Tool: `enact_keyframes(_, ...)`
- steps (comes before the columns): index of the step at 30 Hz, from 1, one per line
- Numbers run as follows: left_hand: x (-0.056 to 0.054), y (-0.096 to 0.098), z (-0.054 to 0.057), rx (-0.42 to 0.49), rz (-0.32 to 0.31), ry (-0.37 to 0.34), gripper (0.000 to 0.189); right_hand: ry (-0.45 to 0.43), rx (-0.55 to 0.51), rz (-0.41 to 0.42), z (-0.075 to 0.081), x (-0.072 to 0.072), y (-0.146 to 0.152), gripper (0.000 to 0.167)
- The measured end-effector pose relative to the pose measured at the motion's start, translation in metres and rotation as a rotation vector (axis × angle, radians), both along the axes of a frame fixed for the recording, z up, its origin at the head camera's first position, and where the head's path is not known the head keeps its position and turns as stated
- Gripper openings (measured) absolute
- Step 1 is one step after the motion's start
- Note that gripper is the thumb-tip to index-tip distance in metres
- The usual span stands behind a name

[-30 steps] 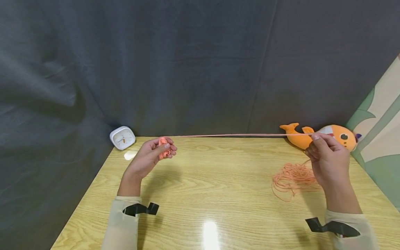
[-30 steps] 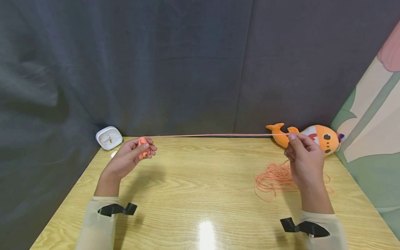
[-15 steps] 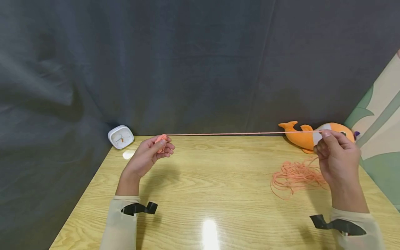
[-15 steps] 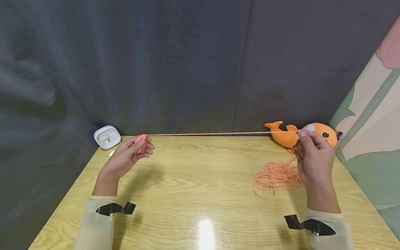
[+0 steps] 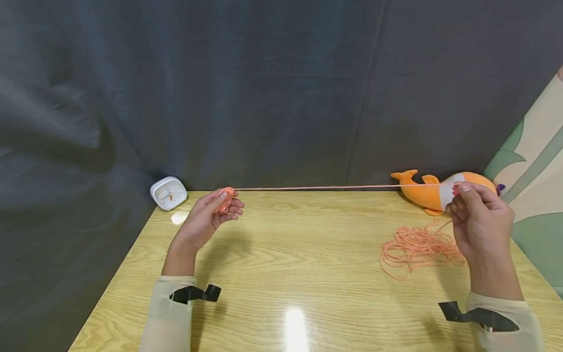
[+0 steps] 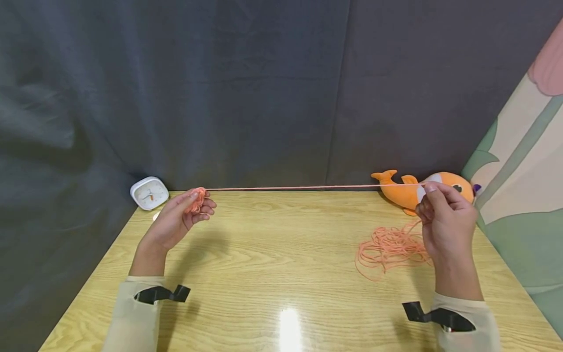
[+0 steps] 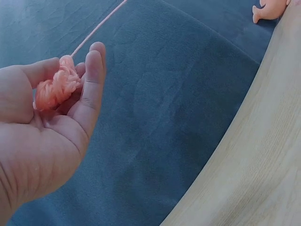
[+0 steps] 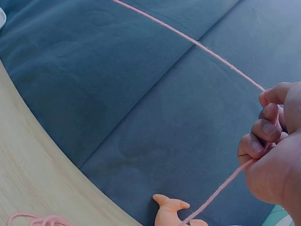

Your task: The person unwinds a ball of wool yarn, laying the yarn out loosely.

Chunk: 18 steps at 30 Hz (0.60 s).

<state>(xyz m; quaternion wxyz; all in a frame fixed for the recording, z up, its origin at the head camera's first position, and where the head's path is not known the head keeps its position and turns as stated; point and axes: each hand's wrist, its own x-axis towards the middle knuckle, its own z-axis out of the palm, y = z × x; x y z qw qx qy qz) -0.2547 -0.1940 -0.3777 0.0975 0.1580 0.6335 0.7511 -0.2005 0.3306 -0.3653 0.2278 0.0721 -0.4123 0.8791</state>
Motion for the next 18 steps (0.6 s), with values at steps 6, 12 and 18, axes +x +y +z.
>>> enact_keyframes(6, 0.0005, 0.0004, -0.0008, 0.047, 0.005, 0.025, 0.024, -0.011, 0.002, -0.005, -0.0005, 0.0, -0.0006, 0.01)
enact_keyframes(12, -0.0013, -0.0002, -0.0007, 0.026, 0.087, 0.022, 0.016, -0.024, 0.005, -0.013, -0.0014, 0.0013, 0.0019, 0.01)
enact_keyframes(18, -0.0026, -0.0005, -0.0005, 0.015, 0.175, 0.017, 0.02, -0.049, -0.005, -0.018, -0.0005, 0.0022, 0.0059, 0.012)
